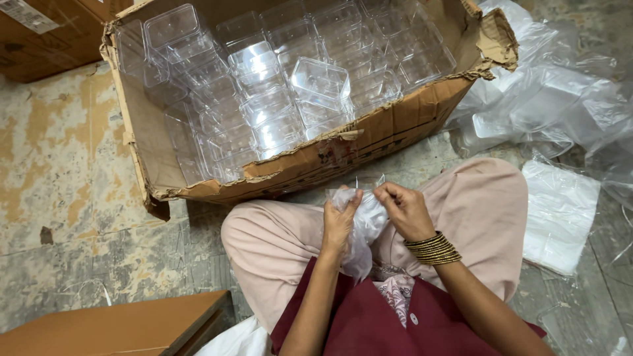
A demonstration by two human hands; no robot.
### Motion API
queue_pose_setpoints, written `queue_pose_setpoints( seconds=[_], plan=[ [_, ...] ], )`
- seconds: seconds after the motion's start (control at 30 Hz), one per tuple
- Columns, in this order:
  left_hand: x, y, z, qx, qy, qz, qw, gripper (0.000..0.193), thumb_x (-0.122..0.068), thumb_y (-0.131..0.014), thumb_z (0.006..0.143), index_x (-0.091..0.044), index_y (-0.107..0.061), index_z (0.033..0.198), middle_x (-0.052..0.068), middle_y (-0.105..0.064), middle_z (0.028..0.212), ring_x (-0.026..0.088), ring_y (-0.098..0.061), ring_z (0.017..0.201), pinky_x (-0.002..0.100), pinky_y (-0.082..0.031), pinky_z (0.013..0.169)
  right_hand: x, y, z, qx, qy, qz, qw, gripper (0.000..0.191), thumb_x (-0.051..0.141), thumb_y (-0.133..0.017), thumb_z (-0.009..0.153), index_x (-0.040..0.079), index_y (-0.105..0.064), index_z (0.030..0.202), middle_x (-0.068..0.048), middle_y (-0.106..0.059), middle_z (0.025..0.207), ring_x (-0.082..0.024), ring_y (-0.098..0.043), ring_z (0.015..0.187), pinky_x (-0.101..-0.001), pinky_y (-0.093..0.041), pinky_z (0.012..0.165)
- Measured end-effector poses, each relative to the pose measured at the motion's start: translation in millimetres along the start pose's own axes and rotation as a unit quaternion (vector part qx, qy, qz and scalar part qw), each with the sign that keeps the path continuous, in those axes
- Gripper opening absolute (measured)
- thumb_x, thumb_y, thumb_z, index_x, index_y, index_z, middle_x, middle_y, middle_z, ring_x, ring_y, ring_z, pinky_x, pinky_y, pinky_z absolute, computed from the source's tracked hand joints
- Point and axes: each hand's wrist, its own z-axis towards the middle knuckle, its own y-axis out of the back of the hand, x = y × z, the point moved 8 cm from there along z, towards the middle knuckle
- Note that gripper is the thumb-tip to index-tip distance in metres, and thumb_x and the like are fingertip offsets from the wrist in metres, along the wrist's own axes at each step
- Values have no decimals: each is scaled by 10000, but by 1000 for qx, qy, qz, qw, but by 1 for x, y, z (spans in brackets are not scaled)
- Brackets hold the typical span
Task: The person sits on the floor and packs clear plastic containers into plastic bags, then places the bagged containers into a large cardboard box. They repeatedly take a container, wrap it in a plastic bag, and set it inside the box alongside the others.
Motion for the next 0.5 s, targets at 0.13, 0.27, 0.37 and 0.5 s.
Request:
queue_pose_setpoints(
  seconds=[0.13, 0.27, 0.37, 0.5],
  plan=[
    [6, 2, -4, -24, 41, -27, 999, 270, -304, -765, 957, -70, -639, 1000, -35, -603, 849, 74, -527, 749, 244, -433, 648, 12, 1, -3, -27, 15, 70, 997, 220, 271, -592, 1020, 92, -631, 1142, -73, -707, 1025, -158, -682, 904, -284, -564, 762],
    [-4, -4, -6, -26, 76, -41, 996, 310, -394, -694, 933, -115, -642, 1057, -19, -643, 912, 69, -618, 799, 233, -515, 686, 76, -3, -29, -29, 353, -148, 923, 441, 383, -713, 900, -9, -577, 1050, -230, -611, 1174, -308, -615, 1058, -354, -522, 869],
    [-16, -15, -6, 10, 85, -116, 990, 330, -396, -693, 929, -128, -639, 1113, 10, -639, 963, 87, -618, 842, 250, -516, 723, 57, 1, -14, -29, 236, -104, 966, 209, 283, -621, 1023, 75, -643, 1012, -144, -658, 1178, -240, -648, 1037, -318, -539, 879],
    [-30, -16, -9, 28, 34, -46, 998, 364, -383, -706, 984, -95, -659, 1202, 1, -629, 1095, 71, -577, 982, 230, -486, 860, 11, 5, 0, -19, 30, 33, 999, 292, 281, -571, 1064, 18, -695, 1036, -60, -704, 1054, -154, -664, 916, -290, -548, 827]
  ],
)
